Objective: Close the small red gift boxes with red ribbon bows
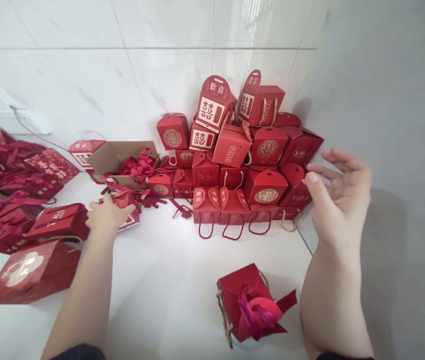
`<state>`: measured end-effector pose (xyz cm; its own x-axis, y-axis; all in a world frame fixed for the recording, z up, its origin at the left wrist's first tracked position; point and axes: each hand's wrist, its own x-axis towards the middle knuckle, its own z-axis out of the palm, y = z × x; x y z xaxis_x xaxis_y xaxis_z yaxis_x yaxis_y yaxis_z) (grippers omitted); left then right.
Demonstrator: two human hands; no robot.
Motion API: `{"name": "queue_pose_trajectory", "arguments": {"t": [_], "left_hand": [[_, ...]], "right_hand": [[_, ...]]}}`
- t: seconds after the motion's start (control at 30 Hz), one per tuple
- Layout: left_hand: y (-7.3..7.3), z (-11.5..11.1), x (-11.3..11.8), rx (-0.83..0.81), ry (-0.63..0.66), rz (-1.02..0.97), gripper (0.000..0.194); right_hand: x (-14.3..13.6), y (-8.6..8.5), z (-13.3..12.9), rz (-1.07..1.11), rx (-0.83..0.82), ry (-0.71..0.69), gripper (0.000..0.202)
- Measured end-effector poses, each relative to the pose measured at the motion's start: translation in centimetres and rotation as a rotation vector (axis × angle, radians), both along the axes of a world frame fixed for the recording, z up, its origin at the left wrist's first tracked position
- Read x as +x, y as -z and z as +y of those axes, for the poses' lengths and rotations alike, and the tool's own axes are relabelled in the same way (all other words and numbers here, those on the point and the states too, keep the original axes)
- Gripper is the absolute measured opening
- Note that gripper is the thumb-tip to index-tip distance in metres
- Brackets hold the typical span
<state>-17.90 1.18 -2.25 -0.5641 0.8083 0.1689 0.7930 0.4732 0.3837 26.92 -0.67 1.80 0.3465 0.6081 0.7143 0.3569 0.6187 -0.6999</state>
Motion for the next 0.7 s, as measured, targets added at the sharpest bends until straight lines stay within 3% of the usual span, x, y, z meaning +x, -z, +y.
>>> {"name": "queue_pose_trajectory", "arguments": {"t": [0.13,0.27,0.33,0.43,0.5,0.6,0.7], "left_hand": [[-2.2,-2.4,5.7,-0.017,0.134,0.123,0.088],[-6.1,-2.3,10.8,0.287,0.263,0.14,0.075],[-8.1,-0.3,12.7,0.419,0.295,0.137,0.074],[-9.7,4.7,15.2,0.523,0.324,0.094,0.072],[-9.8,8.5,17.1,0.556,0.367,0.056,0.072],[-9.2,12.7,19.7,0.473,0.519,0.041,0.076],[-9.0,13.7,21.0,0.406,0.66,-0.011,0.075]], "right_hand": [[-0.4,0.1,0.0,-0.027,-0.019,0.006,0.047],[-0.8,0.0,-0.3,-0.05,-0.04,0.012,0.047],[-0.9,-0.1,-0.5,-0.053,-0.053,0.012,0.046],[-0.8,-0.2,-0.7,-0.062,-0.071,0.022,0.045],[-0.7,-0.1,-0.6,-0.064,-0.081,0.034,0.045],[-0.4,0.0,-0.4,-0.075,-0.098,0.06,0.047],[-0.1,0.2,-0.2,-0.086,-0.101,0.089,0.047]]}}
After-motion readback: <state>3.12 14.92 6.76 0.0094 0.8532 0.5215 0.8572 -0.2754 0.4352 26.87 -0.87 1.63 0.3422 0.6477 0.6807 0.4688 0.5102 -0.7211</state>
